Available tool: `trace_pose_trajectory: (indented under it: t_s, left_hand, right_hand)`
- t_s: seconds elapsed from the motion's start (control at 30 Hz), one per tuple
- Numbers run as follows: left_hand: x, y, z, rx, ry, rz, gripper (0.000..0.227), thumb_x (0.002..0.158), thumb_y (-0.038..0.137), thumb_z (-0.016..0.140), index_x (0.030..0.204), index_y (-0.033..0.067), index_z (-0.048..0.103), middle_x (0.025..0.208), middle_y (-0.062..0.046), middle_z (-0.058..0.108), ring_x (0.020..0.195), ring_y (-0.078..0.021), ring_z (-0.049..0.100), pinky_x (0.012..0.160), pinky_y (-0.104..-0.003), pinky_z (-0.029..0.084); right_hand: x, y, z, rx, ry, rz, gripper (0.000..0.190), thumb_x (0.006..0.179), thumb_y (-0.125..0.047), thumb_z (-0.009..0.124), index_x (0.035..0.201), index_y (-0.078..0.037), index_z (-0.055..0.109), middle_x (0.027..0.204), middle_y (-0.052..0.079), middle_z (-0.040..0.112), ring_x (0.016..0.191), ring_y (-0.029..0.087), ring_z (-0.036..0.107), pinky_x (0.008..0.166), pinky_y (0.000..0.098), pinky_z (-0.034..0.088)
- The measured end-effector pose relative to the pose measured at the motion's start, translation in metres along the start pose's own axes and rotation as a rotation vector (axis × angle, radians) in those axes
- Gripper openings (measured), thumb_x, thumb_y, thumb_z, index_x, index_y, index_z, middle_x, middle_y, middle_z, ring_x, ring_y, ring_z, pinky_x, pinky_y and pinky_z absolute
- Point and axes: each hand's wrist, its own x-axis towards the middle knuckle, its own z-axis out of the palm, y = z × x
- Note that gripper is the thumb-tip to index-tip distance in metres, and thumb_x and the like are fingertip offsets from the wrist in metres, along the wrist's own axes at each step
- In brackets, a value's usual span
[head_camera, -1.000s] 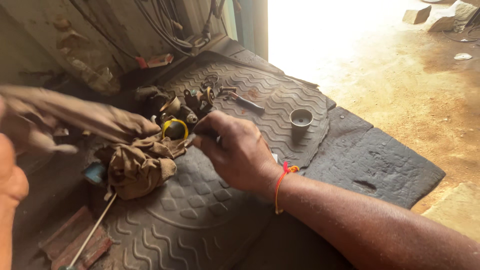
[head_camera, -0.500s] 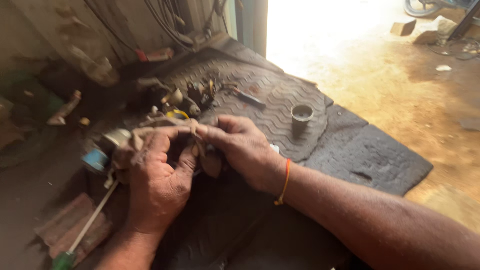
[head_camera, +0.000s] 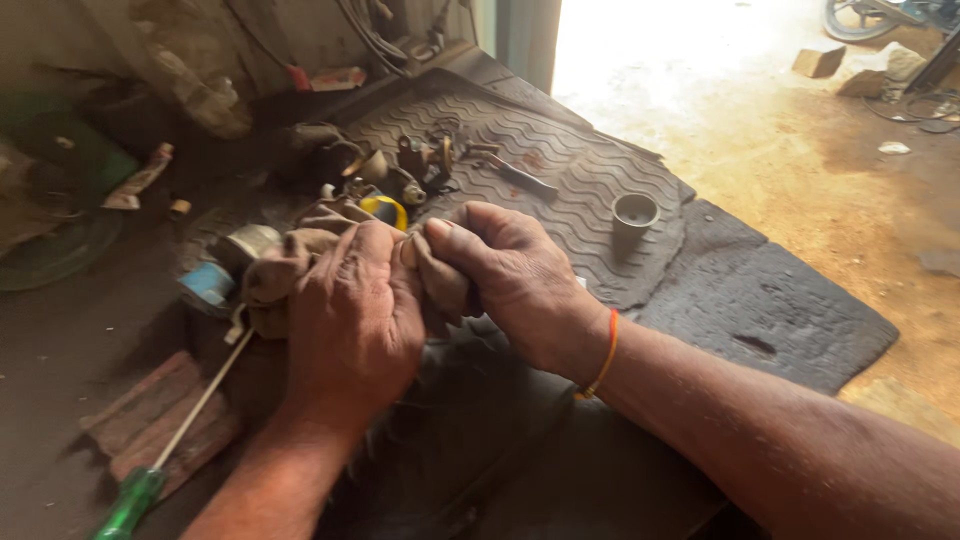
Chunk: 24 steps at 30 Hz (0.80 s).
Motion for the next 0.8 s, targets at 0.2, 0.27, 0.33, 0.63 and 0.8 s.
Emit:
trace_pose_trajectory:
  t_s: [0.2, 0.27, 0.33, 0.63, 0.8]
  left_hand:
    - [-0.001, -0.003, 0.006, -0.143, -0.052, -0.295, 0.025, 0.106, 0.019, 0.048, 0.092, 0.0033, 0.061, 0.077, -0.022, 0.067, 0.078, -0.0434, 0.064, 0.068, -0.051, 0.047]
    - [-0.004, -0.01, 0.007, -0.199, -0.002, -0.222, 0.027, 0.107, 0.02, 0.047, 0.093, 0.0026, 0.062, 0.082, -0.021, 0.068, 0.08, -0.0423, 0.065, 0.068, -0.049, 0.048]
    - [-0.008, -0.02, 0.005, -0.378, -0.11, -0.394, 0.032, 0.105, 0.024, 0.048, 0.089, 0.0031, 0.067, 0.076, -0.017, 0.068, 0.072, -0.0327, 0.065, 0.067, -0.044, 0.051]
    - [-0.014, -0.022, 0.0, -1.174, -0.376, -0.745, 0.038, 0.109, 0.031, 0.045, 0.101, 0.0002, 0.067, 0.086, -0.008, 0.07, 0.076, -0.0175, 0.063, 0.074, -0.034, 0.054]
    - [-0.007, -0.011, -0.005, -0.899, -0.309, -0.654, 0.035, 0.104, 0.028, 0.045, 0.108, 0.0032, 0.069, 0.103, -0.011, 0.073, 0.095, -0.0197, 0.067, 0.087, -0.032, 0.052]
  right_hand:
    - [-0.008, -0.009, 0.007, -0.737, 0.08, -0.322, 0.023, 0.104, -0.023, 0.061, 0.09, -0.004, 0.063, 0.062, 0.003, 0.063, 0.056, 0.009, 0.06, 0.051, 0.0285, 0.051]
    - [-0.012, -0.013, 0.009, -0.915, 0.053, -0.454, 0.015, 0.098, -0.019, 0.069, 0.093, -0.005, 0.064, 0.069, 0.004, 0.066, 0.06, 0.013, 0.066, 0.054, 0.0312, 0.053]
    - [-0.018, -0.018, 0.009, -1.059, -0.071, -0.648, 0.013, 0.095, -0.016, 0.072, 0.097, -0.005, 0.064, 0.077, 0.007, 0.065, 0.068, 0.02, 0.068, 0.06, 0.0352, 0.054]
    - [-0.015, -0.019, -0.003, -1.259, -0.06, -0.832, 0.016, 0.085, -0.005, 0.072, 0.099, -0.006, 0.065, 0.086, 0.011, 0.064, 0.079, 0.032, 0.068, 0.068, 0.0412, 0.054]
    - [-0.017, -0.021, -0.009, -1.221, -0.152, -0.862, 0.021, 0.08, -0.004, 0.068, 0.101, -0.004, 0.064, 0.088, 0.011, 0.065, 0.081, 0.033, 0.069, 0.07, 0.0411, 0.055]
